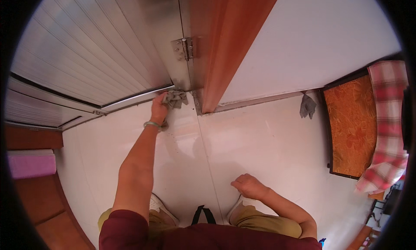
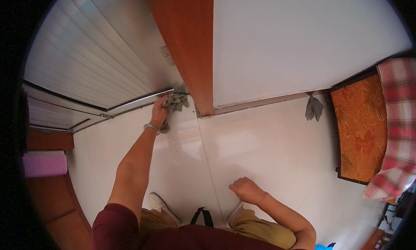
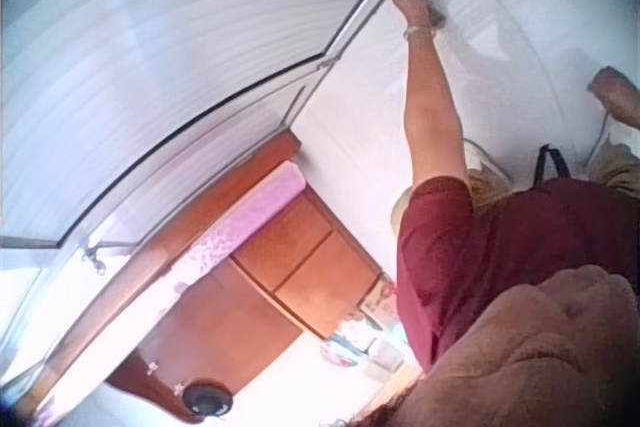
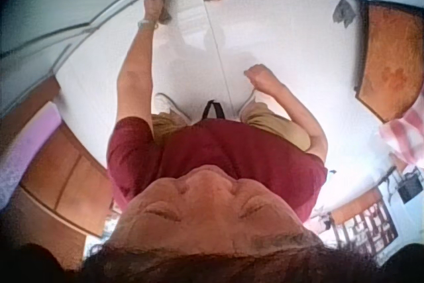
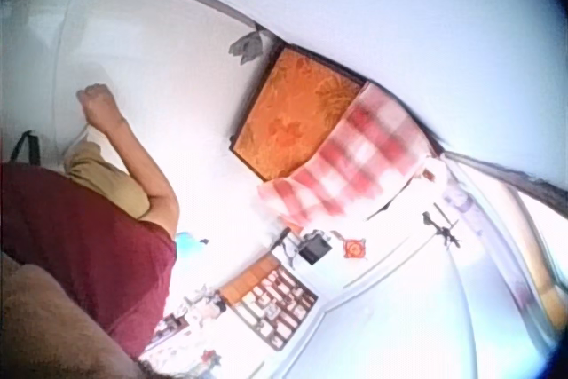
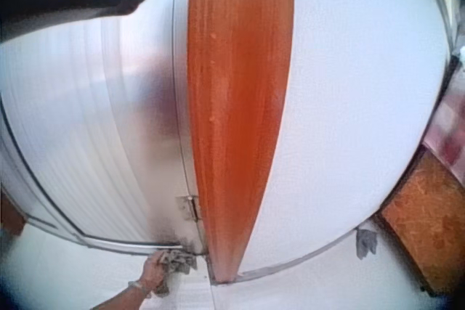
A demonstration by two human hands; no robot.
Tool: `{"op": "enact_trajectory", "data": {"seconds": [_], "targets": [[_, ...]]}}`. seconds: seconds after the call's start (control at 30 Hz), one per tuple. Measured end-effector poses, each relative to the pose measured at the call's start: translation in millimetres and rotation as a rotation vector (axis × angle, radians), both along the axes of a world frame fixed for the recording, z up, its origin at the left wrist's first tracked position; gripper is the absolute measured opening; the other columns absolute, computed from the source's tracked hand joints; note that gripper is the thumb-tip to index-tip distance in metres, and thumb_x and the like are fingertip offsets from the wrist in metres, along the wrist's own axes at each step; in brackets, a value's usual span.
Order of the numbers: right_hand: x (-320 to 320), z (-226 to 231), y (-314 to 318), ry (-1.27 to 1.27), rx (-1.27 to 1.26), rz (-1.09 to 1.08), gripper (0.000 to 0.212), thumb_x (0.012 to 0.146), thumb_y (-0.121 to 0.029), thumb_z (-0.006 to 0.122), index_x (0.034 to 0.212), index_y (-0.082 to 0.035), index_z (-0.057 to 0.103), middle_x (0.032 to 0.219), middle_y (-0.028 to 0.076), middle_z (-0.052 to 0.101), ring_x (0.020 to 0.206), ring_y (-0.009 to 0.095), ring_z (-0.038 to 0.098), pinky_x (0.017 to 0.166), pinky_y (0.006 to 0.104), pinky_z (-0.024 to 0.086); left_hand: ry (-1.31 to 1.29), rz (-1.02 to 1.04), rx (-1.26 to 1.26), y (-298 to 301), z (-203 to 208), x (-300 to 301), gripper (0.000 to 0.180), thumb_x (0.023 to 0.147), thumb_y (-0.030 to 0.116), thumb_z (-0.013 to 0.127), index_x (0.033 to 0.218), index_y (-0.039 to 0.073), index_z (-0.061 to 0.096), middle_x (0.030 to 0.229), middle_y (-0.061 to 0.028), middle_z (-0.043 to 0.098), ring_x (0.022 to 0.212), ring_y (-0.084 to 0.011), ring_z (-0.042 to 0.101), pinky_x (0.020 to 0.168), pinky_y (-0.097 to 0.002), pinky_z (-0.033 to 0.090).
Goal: The person wipes a tiled floor with a cloth, focusing on the area near a door and a bed. They then dip the cloth into a blue basin of water, wring it out, and prepare to continue cleaning.
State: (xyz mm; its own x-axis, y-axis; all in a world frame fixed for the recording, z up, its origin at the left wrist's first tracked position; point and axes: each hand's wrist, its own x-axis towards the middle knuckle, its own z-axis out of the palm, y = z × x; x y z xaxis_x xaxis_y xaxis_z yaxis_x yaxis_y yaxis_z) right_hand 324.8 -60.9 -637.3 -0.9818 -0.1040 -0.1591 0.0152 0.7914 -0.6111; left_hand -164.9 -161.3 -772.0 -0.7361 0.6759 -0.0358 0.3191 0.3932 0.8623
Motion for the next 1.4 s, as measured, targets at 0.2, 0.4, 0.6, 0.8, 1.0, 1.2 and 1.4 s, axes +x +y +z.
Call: {"op": "enact_trajectory", "data": {"seconds": [0.2,0.4,0.6,0.8,1.0,1.2,1.4], "targets": [[13.2,-3.7,-15.7,-0.016,-0.135,-0.087,0.015,0.081,-0.005,0.058,0.095,-0.005,0.060,0.078,0.011,0.060,0.078,0.029,0.058,0.072,0.0397,0.048,0.515,-0.148,0.085,35.5,-20.7,131.6,0.067,0.064,-0.014,0.052,0.128,0.007,0.053,0.123,-0.0158,0.057,0.115,-0.0371,0.047,0.103,-0.0468,0.033],[-5.1,-21.4,-19.2,0.002,-0.128,0.046,0.014,0.080,-0.004,0.058,0.094,-0.004,0.060,0.080,0.012,0.059,0.080,0.031,0.058,0.073,0.0412,0.047,0.086,-0.275,-0.001,9.2,2.1,195.1,0.060,0.069,-0.014,0.053,0.124,0.010,0.059,0.124,-0.0134,0.058,0.119,-0.0321,0.049,0.102,-0.0387,0.038],[-34.3,-22.7,-8.2,0.052,-0.081,0.027,0.014,0.076,-0.003,0.058,0.090,-0.005,0.058,0.082,0.011,0.060,0.081,0.030,0.059,0.075,0.0406,0.047,-0.282,0.078,0.158,-13.2,80.3,131.2,0.055,0.076,-0.011,0.043,0.124,0.009,0.060,0.119,-0.0056,0.060,0.113,-0.0192,0.054,0.097,-0.0283,0.041],[-17.8,-35.7,-0.1,0.002,-0.030,0.033,0.015,0.072,-0.001,0.058,0.086,-0.005,0.057,0.079,0.011,0.059,0.082,0.030,0.058,0.074,0.0425,0.047,0.017,0.196,-0.135,-125.6,82.3,-18.9,0.056,0.076,-0.008,0.042,0.128,0.008,0.056,0.123,-0.0047,0.056,0.110,-0.0185,0.055,0.093,-0.0292,0.044],[4.9,-69.4,-7.3,-0.110,-0.139,-0.054,0.006,0.077,-0.003,0.056,0.083,-0.005,0.058,0.081,0.013,0.060,0.081,0.035,0.057,0.073,0.0463,0.046,0.433,0.380,-0.769,-220.9,-13.9,26.2,0.051,0.083,0.002,0.048,0.133,0.009,0.049,0.137,-0.0100,0.047,0.114,-0.0282,0.055,0.094,-0.0372,0.045],[-35.0,-65.7,-14.9,-0.075,-0.110,0.092,0.007,0.077,-0.010,0.057,0.081,-0.004,0.060,0.082,0.016,0.064,0.082,0.036,0.062,0.068,0.0477,0.049,0.664,0.266,-0.991,-147.5,-17.5,155.8,0.048,0.089,0.016,0.050,0.136,0.011,0.045,0.146,-0.0074,0.039,0.113,-0.0312,0.057,0.087,-0.0414,0.050],[-53.0,-57.9,-25.9,0.046,-0.194,0.003,0.006,0.077,-0.012,0.059,0.079,-0.006,0.060,0.077,0.014,0.064,0.079,0.034,0.063,0.067,0.0465,0.049,0.673,0.038,-0.906,-80.4,5.9,236.7,0.044,0.091,0.021,0.052,0.131,0.003,0.049,0.135,-0.0128,0.045,0.110,-0.0337,0.057,0.086,-0.0413,0.050]]}}
